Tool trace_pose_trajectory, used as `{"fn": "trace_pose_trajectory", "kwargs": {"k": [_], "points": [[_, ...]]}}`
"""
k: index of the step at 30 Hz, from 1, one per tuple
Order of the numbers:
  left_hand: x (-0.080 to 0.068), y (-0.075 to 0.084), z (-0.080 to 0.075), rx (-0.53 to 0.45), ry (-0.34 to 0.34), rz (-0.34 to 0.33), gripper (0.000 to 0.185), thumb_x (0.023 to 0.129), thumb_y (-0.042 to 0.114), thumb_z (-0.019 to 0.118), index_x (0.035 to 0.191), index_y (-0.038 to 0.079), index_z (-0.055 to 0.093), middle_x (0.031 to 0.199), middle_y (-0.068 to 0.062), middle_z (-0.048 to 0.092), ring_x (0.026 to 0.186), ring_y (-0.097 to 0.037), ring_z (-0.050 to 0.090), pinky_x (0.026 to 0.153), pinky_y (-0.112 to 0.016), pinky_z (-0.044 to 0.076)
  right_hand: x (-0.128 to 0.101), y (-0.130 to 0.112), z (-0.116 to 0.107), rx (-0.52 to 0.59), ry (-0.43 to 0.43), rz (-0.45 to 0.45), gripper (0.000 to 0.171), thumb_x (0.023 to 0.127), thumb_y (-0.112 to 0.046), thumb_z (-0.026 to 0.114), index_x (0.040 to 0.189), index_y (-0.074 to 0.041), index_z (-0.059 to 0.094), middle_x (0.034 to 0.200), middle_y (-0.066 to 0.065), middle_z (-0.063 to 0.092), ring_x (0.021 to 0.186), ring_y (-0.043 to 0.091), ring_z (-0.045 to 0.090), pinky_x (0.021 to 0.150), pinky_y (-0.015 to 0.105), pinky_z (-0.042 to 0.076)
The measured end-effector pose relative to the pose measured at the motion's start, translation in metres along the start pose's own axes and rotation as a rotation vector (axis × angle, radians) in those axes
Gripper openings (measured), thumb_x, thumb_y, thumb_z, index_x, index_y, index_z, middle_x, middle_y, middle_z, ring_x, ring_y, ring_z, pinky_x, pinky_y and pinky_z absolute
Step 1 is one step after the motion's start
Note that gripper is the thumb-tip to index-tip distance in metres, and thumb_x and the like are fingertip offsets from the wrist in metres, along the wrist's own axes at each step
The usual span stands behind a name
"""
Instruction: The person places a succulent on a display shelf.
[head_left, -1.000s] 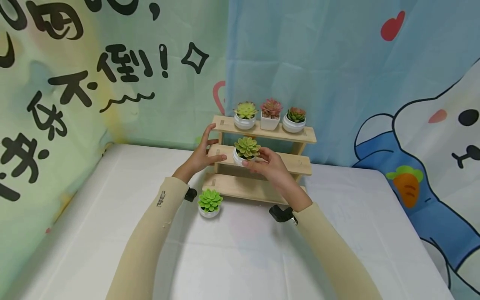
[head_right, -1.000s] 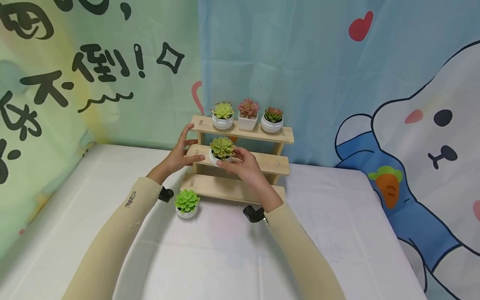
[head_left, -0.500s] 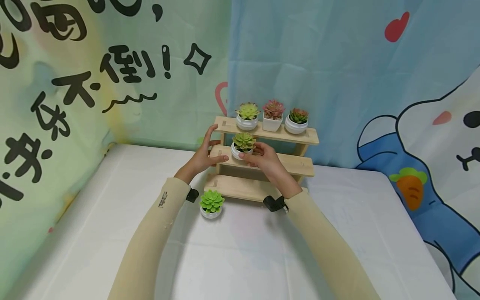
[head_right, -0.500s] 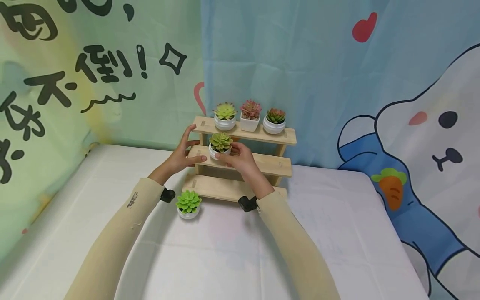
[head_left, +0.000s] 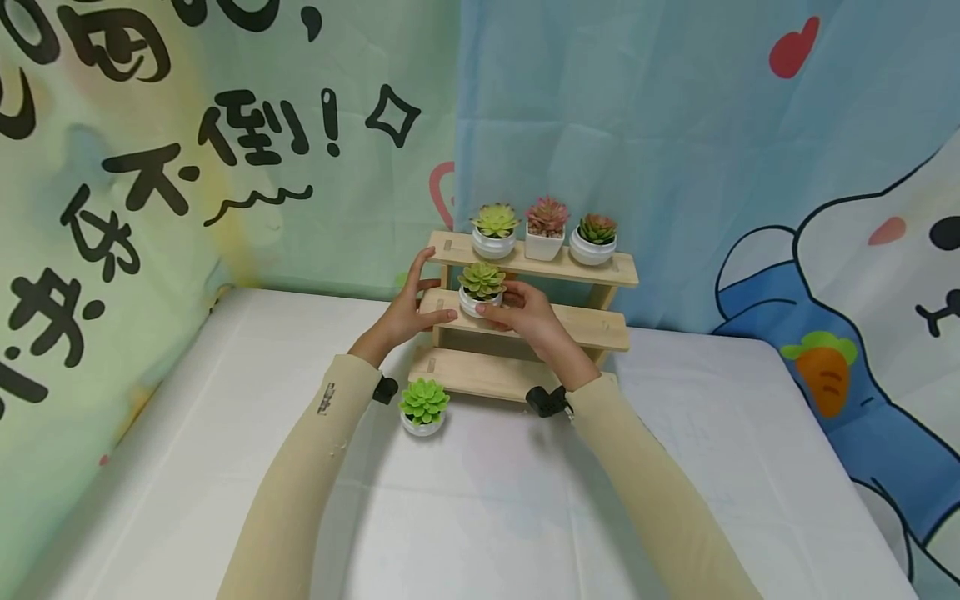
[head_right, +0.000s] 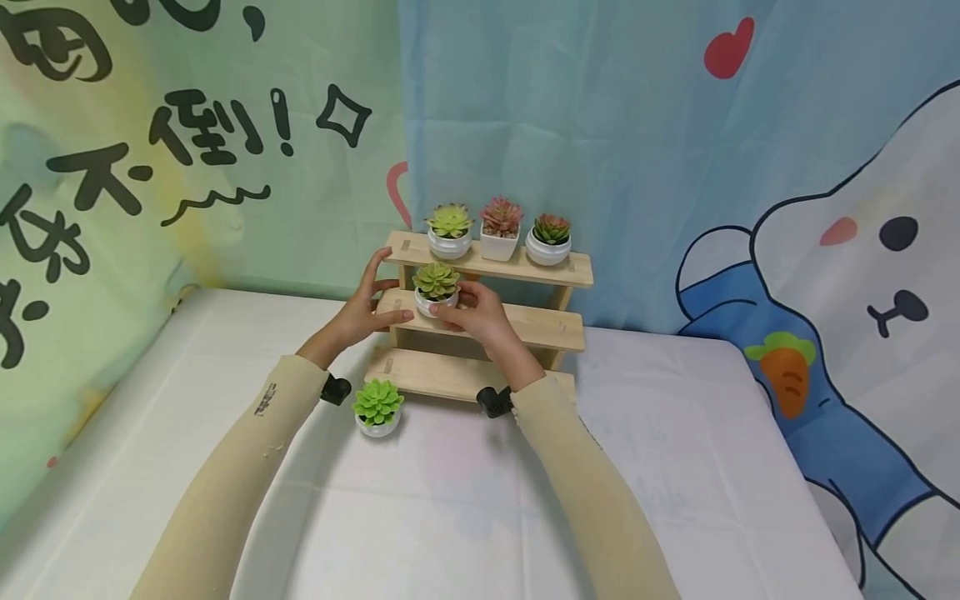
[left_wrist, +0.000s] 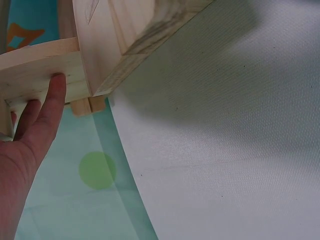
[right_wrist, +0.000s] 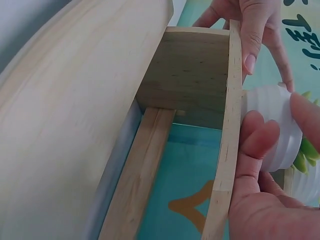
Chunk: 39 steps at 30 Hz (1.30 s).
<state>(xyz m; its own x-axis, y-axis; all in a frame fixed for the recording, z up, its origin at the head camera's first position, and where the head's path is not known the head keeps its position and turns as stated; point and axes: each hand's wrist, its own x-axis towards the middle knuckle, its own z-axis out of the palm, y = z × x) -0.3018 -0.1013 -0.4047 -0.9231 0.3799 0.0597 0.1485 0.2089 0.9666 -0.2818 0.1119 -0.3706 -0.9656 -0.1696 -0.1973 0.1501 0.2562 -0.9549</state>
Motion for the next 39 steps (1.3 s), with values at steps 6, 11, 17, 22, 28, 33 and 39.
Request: {"fn": "trace_pose_trajectory", "kwargs": {"k": [6, 11, 17, 22, 28, 33, 39], "points": [[0.001, -0.001, 0.000, -0.005, 0.001, 0.003, 0.096, 0.093, 0.014, 0.068, 0.155, 0.040, -0.001, 0.155, -0.021, 0.024, 0.125, -0.048, 0.047, 0.084, -0.061, 0.051, -0.005, 0.000, 0.002, 0.020, 0.013, -0.003, 0.074, 0.093, -0.016, 0.069, 0.152, -0.003, 0.027, 0.149, 0.017, 0.039, 0.118, 0.026, 0.056, 0.093, 0.038, 0.051], [0.000, -0.001, -0.001, 0.007, 0.000, 0.003, 0.096, 0.093, 0.014, 0.068, 0.154, 0.041, -0.001, 0.155, -0.021, 0.025, 0.126, -0.048, 0.047, 0.084, -0.060, 0.051, -0.016, 0.003, 0.005, 0.052, 0.042, -0.050, 0.073, 0.092, -0.014, 0.069, 0.152, -0.002, 0.028, 0.149, 0.017, 0.038, 0.131, 0.031, 0.046, 0.098, 0.043, 0.047], [0.000, -0.003, -0.002, 0.013, 0.004, 0.010, 0.097, 0.093, 0.015, 0.069, 0.154, 0.042, -0.001, 0.154, -0.021, 0.026, 0.126, -0.049, 0.046, 0.082, -0.060, 0.052, -0.036, 0.014, 0.011, 0.147, 0.085, -0.091, 0.065, 0.093, -0.009, 0.067, 0.149, -0.003, 0.034, 0.145, 0.015, 0.043, 0.108, 0.018, 0.059, 0.090, 0.031, 0.051], [0.001, -0.003, -0.001, 0.008, 0.002, 0.007, 0.097, 0.093, 0.015, 0.069, 0.154, 0.042, -0.001, 0.155, -0.020, 0.025, 0.130, -0.048, 0.043, 0.083, -0.060, 0.051, -0.052, 0.026, 0.017, 0.225, 0.093, -0.110, 0.057, 0.092, -0.007, 0.069, 0.143, -0.003, 0.043, 0.138, 0.015, 0.048, 0.095, 0.007, 0.062, 0.085, 0.028, 0.054], [0.001, -0.001, -0.002, 0.009, 0.000, 0.004, 0.097, 0.093, 0.015, 0.069, 0.154, 0.041, -0.001, 0.155, -0.020, 0.024, 0.130, -0.048, 0.042, 0.083, -0.059, 0.052, -0.071, 0.039, 0.030, 0.251, 0.038, -0.100, 0.052, 0.091, -0.003, 0.068, 0.138, -0.001, 0.047, 0.135, 0.017, 0.052, 0.090, 0.007, 0.064, 0.079, 0.025, 0.054], [0.000, -0.001, -0.002, 0.003, -0.002, 0.006, 0.097, 0.093, 0.014, 0.069, 0.154, 0.042, 0.000, 0.155, -0.019, 0.025, 0.129, -0.049, 0.043, 0.084, -0.059, 0.051, -0.084, 0.055, 0.044, 0.235, -0.026, -0.066, 0.050, 0.091, -0.002, 0.068, 0.136, 0.002, 0.049, 0.133, 0.020, 0.054, 0.088, 0.006, 0.064, 0.078, 0.025, 0.053], [0.000, -0.002, -0.001, -0.011, -0.007, -0.001, 0.097, 0.093, 0.014, 0.069, 0.154, 0.043, -0.001, 0.156, -0.019, 0.024, 0.129, -0.049, 0.043, 0.086, -0.060, 0.050, -0.092, 0.075, 0.058, 0.193, -0.121, -0.029, 0.050, 0.091, -0.004, 0.068, 0.136, 0.004, 0.049, 0.134, 0.023, 0.053, 0.086, 0.006, 0.064, 0.076, 0.027, 0.052]]}}
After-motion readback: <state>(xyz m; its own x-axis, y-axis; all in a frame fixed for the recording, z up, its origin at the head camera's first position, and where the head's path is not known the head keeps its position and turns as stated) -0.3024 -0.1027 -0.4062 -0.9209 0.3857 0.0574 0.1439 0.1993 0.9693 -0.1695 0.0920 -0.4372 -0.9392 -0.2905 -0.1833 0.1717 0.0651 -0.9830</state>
